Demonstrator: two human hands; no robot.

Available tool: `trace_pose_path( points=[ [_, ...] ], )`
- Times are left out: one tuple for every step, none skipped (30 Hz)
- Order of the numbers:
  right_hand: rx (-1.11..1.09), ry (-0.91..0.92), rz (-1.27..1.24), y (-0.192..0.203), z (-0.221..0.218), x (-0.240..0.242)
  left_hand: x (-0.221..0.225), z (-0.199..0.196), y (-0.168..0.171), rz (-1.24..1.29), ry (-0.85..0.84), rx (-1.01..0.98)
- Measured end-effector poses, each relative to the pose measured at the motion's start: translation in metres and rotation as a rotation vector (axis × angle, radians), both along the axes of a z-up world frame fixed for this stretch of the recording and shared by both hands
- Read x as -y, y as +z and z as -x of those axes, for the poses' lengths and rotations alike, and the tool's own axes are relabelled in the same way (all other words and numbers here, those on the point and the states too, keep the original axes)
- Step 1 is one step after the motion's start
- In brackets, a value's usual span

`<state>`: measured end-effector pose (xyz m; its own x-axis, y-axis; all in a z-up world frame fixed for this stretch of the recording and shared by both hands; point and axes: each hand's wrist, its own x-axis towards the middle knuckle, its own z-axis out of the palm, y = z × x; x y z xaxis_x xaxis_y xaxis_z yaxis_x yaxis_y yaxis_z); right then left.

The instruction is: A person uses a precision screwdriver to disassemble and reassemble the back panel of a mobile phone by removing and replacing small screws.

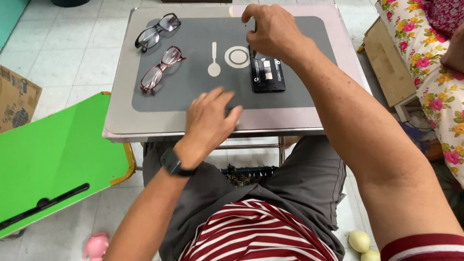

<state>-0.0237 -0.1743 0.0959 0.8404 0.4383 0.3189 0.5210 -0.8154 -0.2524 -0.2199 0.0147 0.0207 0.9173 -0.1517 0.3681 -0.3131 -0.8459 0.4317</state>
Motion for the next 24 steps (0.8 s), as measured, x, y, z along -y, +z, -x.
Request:
trace_pose_path(
  points=[
    [0.019, -0.016, 0.041, -0.006, -0.009, 0.0, 0.008, -0.013, 0.003, -0.081, -0.057, -0.015],
    [0.037, -0.032, 0.082, -0.012, -0.019, 0.001, 0.016, -0.027, 0.005, -0.162, -0.114, -0.031],
    [0.037, -0.035, 0.08, -0.018, -0.021, 0.002, 0.027, -0.032, 0.001, -0.163, -0.117, -0.03],
    [0.15, -0.034, 0.061, -0.025, -0.024, 0.003, 0.039, -0.037, -0.003, -0.221, -0.175, -0.036],
    [0.261, -0.032, 0.042, -0.032, -0.027, 0.004, 0.051, -0.041, -0.007, -0.277, -0.232, -0.044],
    [0.259, -0.035, 0.041, -0.03, -0.021, 0.005, 0.054, -0.042, -0.017, -0.279, -0.235, -0.045],
    [0.267, 0.01, 0.0, -0.029, -0.014, 0.006, 0.058, -0.043, -0.028, -0.24, -0.262, 0.092],
    [0.275, 0.055, -0.041, -0.028, -0.009, 0.007, 0.061, -0.044, -0.039, -0.201, -0.288, 0.228],
    [0.272, 0.052, -0.043, -0.021, -0.003, 0.008, 0.057, -0.054, -0.036, -0.202, -0.291, 0.224],
    [0.187, 0.076, -0.046, -0.014, 0.002, 0.01, 0.053, -0.065, -0.034, -0.122, -0.286, 0.174],
    [0.099, 0.102, -0.049, -0.008, 0.007, 0.011, 0.049, -0.075, -0.032, -0.043, -0.28, 0.119],
    [0.092, 0.1, -0.052, -0.011, 0.007, 0.015, 0.041, -0.08, -0.012, -0.044, -0.282, 0.111],
    [0.124, 0.149, -0.094, -0.013, 0.006, 0.018, 0.031, -0.086, 0.01, 0.103, -0.191, 0.13],
    [0.156, 0.197, -0.136, -0.015, 0.005, 0.02, 0.021, -0.092, 0.031, 0.249, -0.098, 0.147],
    [0.153, 0.196, -0.14, -0.018, 0.006, 0.02, 0.018, -0.105, 0.037, 0.246, -0.099, 0.144],
    [0.149, 0.204, -0.243, -0.022, 0.006, 0.019, 0.015, -0.118, 0.043, 0.282, -0.145, 0.255],
    [0.145, 0.212, -0.345, -0.025, 0.005, 0.02, 0.012, -0.132, 0.05, 0.319, -0.193, 0.366],
    [0.143, 0.212, -0.347, -0.022, 0.01, 0.019, 0.018, -0.14, 0.052, 0.318, -0.194, 0.364],
    [0.034, 0.195, -0.401, -0.021, 0.016, 0.018, 0.023, -0.146, 0.054, 0.297, -0.25, 0.403],
    [-0.077, 0.18, -0.453, -0.019, 0.022, 0.016, 0.028, -0.153, 0.056, 0.276, -0.307, 0.442],
    [-0.08, 0.177, -0.456, -0.036, 0.016, 0.018, 0.033, -0.156, 0.051, 0.275, -0.308, 0.438],
    [-0.054, 0.165, -0.433, -0.052, 0.01, 0.02, 0.037, -0.158, 0.046, 0.256, -0.349, 0.463],
    [-0.028, 0.151, -0.41, -0.068, 0.003, 0.023, 0.042, -0.162, 0.042, 0.236, -0.391, 0.489],
    [-0.029, 0.147, -0.413, -0.06, 0.01, 0.022, 0.042, -0.164, 0.039, 0.235, -0.395, 0.486]
  ],
)
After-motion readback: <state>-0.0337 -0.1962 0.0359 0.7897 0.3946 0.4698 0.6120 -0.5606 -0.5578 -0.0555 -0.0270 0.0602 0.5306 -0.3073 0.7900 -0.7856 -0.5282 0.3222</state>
